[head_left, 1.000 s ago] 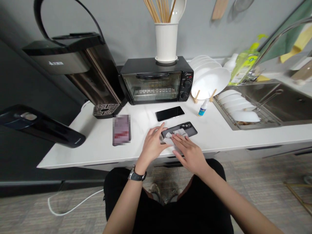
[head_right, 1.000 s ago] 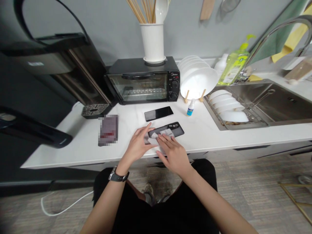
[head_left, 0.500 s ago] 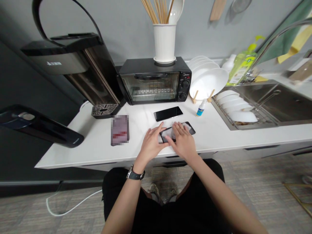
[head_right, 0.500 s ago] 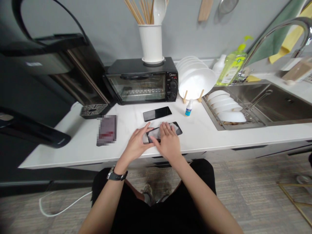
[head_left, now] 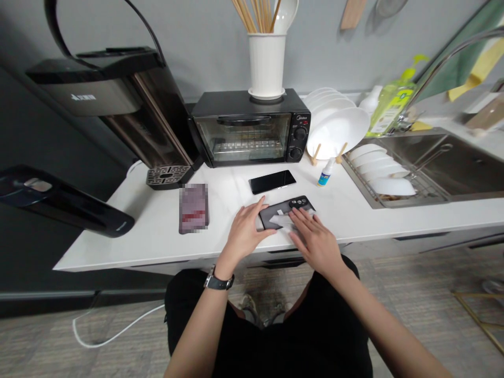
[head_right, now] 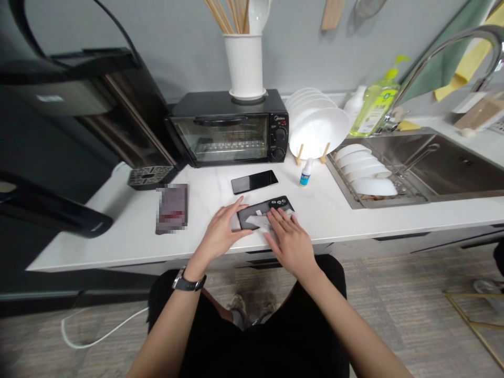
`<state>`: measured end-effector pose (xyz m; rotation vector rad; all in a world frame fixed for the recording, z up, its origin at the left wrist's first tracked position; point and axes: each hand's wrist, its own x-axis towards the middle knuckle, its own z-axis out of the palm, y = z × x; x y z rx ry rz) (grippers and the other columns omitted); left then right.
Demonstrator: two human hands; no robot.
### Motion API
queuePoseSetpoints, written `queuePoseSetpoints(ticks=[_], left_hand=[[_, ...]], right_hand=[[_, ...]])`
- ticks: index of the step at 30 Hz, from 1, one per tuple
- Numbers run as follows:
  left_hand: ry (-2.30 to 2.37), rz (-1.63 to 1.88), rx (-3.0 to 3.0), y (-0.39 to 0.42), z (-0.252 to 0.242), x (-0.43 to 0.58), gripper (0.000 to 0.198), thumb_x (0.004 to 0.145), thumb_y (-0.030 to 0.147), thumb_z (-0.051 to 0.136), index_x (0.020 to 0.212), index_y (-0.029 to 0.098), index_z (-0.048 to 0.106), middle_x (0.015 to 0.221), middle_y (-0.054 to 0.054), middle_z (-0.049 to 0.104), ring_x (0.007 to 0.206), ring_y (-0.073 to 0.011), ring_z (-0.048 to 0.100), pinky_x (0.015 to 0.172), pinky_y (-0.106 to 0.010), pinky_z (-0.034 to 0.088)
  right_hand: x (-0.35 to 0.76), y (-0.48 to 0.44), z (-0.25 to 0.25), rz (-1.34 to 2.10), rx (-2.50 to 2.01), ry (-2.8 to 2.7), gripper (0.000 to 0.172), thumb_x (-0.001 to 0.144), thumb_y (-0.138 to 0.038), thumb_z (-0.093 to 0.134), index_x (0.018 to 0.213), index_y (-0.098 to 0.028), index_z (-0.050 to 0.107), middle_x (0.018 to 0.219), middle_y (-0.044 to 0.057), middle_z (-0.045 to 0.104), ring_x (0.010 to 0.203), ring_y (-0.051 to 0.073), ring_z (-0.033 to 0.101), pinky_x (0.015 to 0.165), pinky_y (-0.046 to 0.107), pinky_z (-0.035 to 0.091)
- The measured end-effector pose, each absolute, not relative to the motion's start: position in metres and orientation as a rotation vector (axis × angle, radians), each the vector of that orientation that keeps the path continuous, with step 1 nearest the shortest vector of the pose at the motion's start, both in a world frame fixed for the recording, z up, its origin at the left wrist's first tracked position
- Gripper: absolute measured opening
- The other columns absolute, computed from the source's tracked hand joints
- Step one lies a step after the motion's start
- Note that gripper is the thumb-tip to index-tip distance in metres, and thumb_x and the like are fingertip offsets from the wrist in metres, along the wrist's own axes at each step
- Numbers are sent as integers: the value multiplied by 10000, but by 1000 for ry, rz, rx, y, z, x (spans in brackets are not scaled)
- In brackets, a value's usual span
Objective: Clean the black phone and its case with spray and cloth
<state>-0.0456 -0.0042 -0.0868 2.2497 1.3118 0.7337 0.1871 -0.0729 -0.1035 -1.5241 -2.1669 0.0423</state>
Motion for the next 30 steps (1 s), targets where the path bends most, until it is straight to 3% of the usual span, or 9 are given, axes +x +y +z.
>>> queuePoseSetpoints(ticks=[5,11,15,23,30], left_hand=[[1328,692,2235,-4,-87,-45,1004,819,342,856,1630,374,265,1495,-38,621,1434,-285,505,1267,-557,225],[1335,660,2237,-4,-86,-45,972,849,344,823,1633,364,250,1508,-29,611,1439,-263,505,1279,-539,208],[1323,656,2245,-4,-88,-46,979,852,354,820,1635,366,234,1516,-32,603,1449,-265,497,1275,-549,215],[1322,667,2246,-4,-90,-46,977,867,362,808,1642,347,213,1532,-48,589,1459,-266,491,1280,-548,217],[1345,681,2251,-5,-89,-44,1004,852,375,820,1645,345,206,1524,-50,596,1457,-279,489,1277,-549,223]], right_hand=[[207,-54,-108,-144,-1720,-2057,544,1089,-369,374,1584,-150,435,1629,147,433,1510,346,416,1196,585,398],[173,-18,-112,-214,-1868,-1956,618,1069,-350,370,1506,80,449,1602,316,393,1524,422,358,1202,573,359],[141,0,-115,-218,-1914,-1860,635,1032,-308,404,1483,138,435,1555,376,420,1520,441,353,1203,589,333],[144,-12,-104,-73,-1629,-2002,602,1015,-215,350,1589,-34,370,1684,208,309,1578,316,278,1256,542,290],[180,-39,-111,-158,-1756,-2033,544,1046,-237,351,1554,-70,449,1647,187,391,1524,328,394,1218,570,353]])
